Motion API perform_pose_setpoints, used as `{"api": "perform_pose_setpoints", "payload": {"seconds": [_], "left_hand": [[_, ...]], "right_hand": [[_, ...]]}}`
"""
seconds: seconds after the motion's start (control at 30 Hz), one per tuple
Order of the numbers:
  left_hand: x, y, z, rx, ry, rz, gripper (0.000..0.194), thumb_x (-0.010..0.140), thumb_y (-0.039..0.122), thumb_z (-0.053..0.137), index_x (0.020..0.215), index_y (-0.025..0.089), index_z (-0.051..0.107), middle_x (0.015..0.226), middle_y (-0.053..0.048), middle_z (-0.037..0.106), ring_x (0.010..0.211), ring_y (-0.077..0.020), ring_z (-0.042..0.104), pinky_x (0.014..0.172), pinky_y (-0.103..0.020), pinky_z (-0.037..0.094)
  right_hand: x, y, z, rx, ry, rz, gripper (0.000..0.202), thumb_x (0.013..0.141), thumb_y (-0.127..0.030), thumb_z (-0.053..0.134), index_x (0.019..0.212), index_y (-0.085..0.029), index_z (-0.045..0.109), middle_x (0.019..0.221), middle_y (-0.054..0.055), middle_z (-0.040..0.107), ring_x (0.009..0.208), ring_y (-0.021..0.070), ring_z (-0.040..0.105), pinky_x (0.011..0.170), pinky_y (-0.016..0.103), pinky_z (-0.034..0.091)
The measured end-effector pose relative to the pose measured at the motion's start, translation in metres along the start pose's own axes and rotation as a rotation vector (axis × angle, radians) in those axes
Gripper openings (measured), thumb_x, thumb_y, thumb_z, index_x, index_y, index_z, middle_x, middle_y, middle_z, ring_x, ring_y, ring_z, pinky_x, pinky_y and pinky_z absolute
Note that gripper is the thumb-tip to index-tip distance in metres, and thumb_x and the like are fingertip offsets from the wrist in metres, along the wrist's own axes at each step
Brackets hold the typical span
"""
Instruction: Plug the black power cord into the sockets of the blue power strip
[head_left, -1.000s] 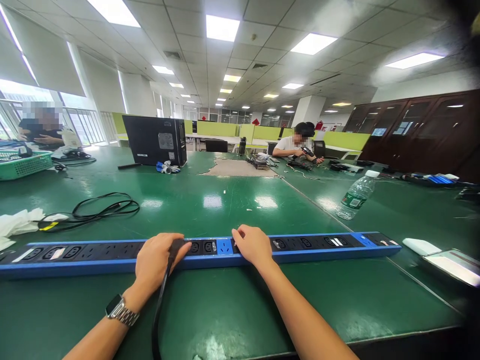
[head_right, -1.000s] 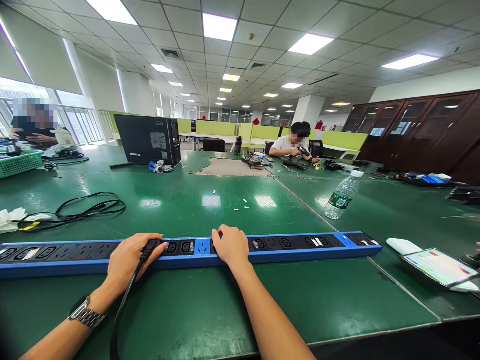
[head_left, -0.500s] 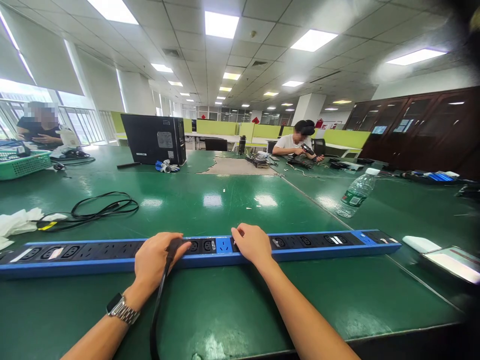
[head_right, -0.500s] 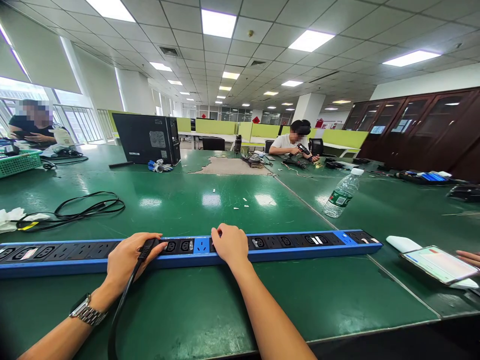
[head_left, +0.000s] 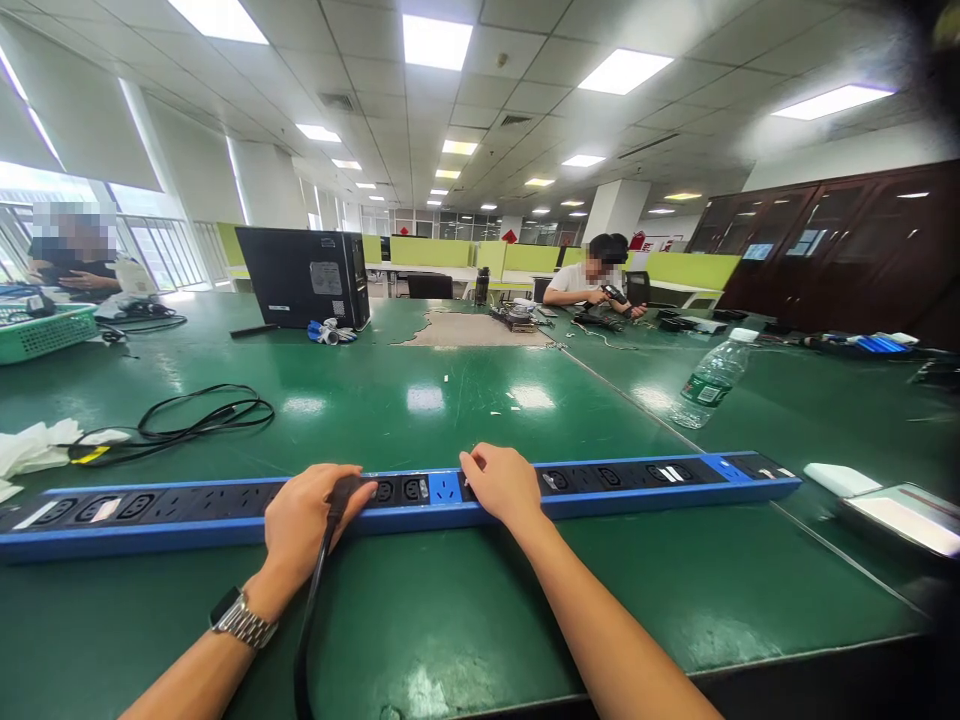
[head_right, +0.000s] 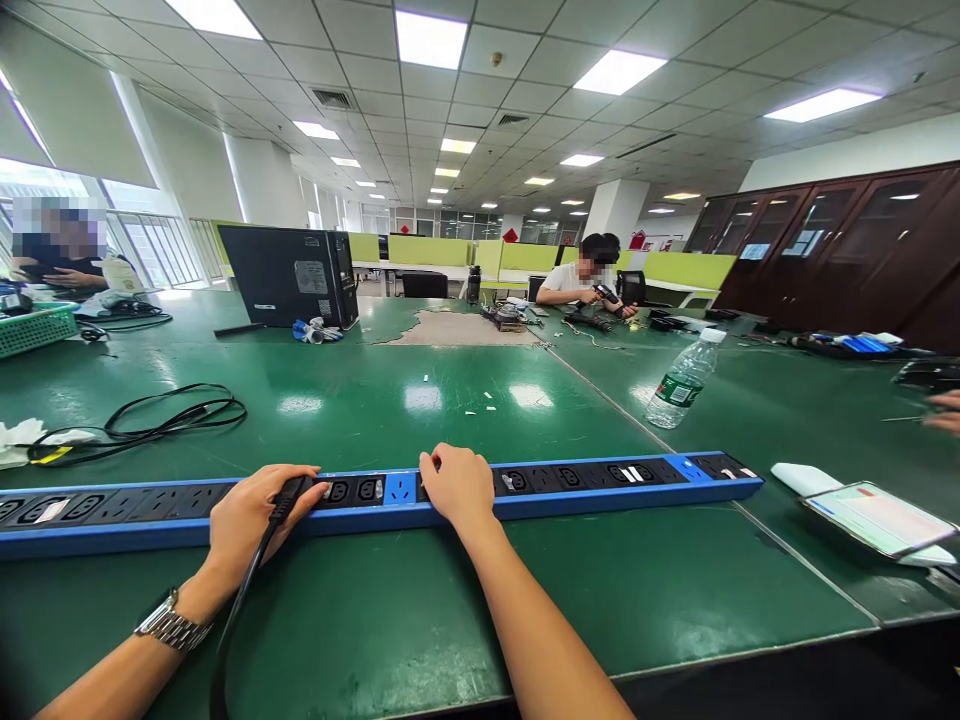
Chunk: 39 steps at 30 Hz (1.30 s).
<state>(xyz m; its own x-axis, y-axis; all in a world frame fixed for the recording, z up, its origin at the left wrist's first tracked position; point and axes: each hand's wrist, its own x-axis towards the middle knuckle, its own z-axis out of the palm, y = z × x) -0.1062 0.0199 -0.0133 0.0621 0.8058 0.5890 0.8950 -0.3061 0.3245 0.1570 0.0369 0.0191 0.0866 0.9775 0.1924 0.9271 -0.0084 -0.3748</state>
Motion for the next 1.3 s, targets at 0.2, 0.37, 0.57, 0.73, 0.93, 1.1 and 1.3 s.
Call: {"api": "perform_pose_setpoints", "payload": {"seconds": [0.2,0.37,0.57,0.73,0.93,1.1,1.3], "left_hand": [[0.003,0.007,-0.011,-0.183,0.056,-0.114,0.039,0.085,0.059,0.055,0.091,0.025,0.073,0.095,-0.001,0.076,0.087,-0.0208,0.070,0.079,-0.031,0.053],[0.006,0.013,-0.027,-0.373,0.206,-0.342,0.040,0.087,0.056,0.051,0.087,0.022,0.072,0.085,0.000,0.076,0.070,-0.0168,0.067,0.064,-0.025,0.052],[0.012,0.017,-0.023,-0.361,0.055,-0.245,0.042,0.080,0.060,0.056,0.086,0.022,0.074,0.083,-0.002,0.075,0.077,-0.0200,0.068,0.073,-0.028,0.052],[0.030,0.068,0.002,-0.367,-0.221,-0.064,0.042,0.082,0.060,0.055,0.084,0.023,0.075,0.082,-0.002,0.075,0.080,-0.0202,0.068,0.074,-0.027,0.049],[0.035,0.117,0.037,-0.388,-0.339,-0.013,0.035,0.084,0.055,0.060,0.089,0.023,0.074,0.075,0.000,0.073,0.069,-0.0170,0.064,0.063,-0.024,0.043],[0.029,0.114,0.035,-0.282,-0.230,-0.015,0.034,0.084,0.054,0.061,0.086,0.023,0.074,0.083,-0.002,0.075,0.076,-0.0185,0.066,0.070,-0.027,0.043],[0.028,0.112,0.027,-0.163,-0.224,-0.059,0.033,0.086,0.054,0.060,0.088,0.025,0.075,0.087,-0.002,0.077,0.082,-0.0196,0.068,0.073,-0.028,0.043]], "right_hand": [[0.000,0.000,-0.001,0.011,0.006,-0.001,0.036,0.094,-0.042,0.042,0.079,-0.024,0.070,0.082,0.002,0.073,0.076,0.0172,0.064,0.062,0.026,0.034],[-0.001,-0.001,-0.001,0.004,0.002,-0.004,0.036,0.094,-0.042,0.043,0.077,-0.024,0.069,0.081,0.002,0.074,0.075,0.0167,0.064,0.061,0.026,0.033],[0.000,-0.001,0.000,0.009,0.005,0.012,0.035,0.094,-0.042,0.044,0.078,-0.023,0.069,0.081,0.002,0.074,0.075,0.0165,0.064,0.060,0.026,0.032],[0.003,0.002,0.000,0.093,0.000,0.037,0.036,0.092,-0.044,0.045,0.075,-0.023,0.069,0.078,0.002,0.073,0.074,0.0167,0.062,0.059,0.026,0.029],[0.006,0.007,-0.001,0.152,0.000,0.061,0.033,0.090,-0.037,0.044,0.074,-0.023,0.069,0.076,0.001,0.071,0.070,0.0139,0.058,0.057,0.024,0.029],[0.006,0.008,-0.001,0.193,0.010,0.061,0.031,0.088,-0.036,0.044,0.075,-0.023,0.069,0.078,0.001,0.071,0.072,0.0141,0.058,0.058,0.023,0.029],[0.004,0.007,-0.003,0.215,0.020,0.062,0.029,0.087,-0.033,0.045,0.074,-0.023,0.069,0.078,0.001,0.071,0.071,0.0142,0.057,0.058,0.023,0.028]]}}
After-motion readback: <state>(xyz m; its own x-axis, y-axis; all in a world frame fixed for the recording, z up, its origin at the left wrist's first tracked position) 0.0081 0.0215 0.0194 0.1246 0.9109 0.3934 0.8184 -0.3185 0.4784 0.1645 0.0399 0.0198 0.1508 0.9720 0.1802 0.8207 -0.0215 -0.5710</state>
